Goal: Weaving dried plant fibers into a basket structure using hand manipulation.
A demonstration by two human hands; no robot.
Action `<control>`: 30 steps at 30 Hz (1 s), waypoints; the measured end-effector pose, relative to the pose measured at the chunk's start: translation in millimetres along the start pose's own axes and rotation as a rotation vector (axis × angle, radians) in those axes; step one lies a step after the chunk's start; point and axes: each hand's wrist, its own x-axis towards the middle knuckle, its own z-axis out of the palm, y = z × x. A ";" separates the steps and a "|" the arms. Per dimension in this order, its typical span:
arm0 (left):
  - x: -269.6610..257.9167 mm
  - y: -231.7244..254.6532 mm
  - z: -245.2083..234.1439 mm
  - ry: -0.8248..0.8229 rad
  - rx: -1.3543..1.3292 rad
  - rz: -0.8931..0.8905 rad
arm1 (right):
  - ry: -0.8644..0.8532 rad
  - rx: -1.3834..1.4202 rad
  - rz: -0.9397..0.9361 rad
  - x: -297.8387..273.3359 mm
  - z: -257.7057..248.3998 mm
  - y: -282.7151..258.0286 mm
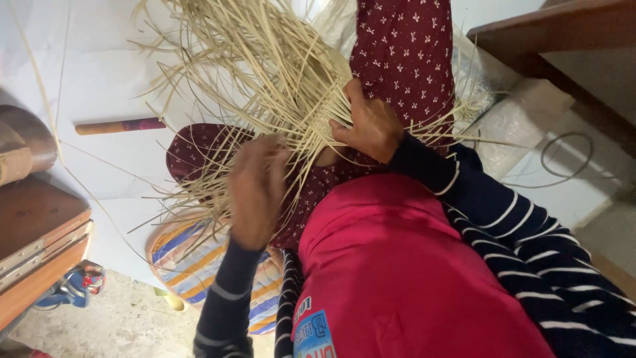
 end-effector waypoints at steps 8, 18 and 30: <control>55.1 17.3 103.6 0.240 0.172 0.216 | 0.077 0.007 -0.094 -2.6 7.5 6.6; 4.0 -11.7 67.8 0.035 -0.534 -0.194 | 0.069 0.066 -0.056 -2.5 9.8 4.3; 3.7 -20.8 69.8 -0.116 -0.935 -0.431 | 0.165 0.071 -0.196 -6.5 9.3 7.5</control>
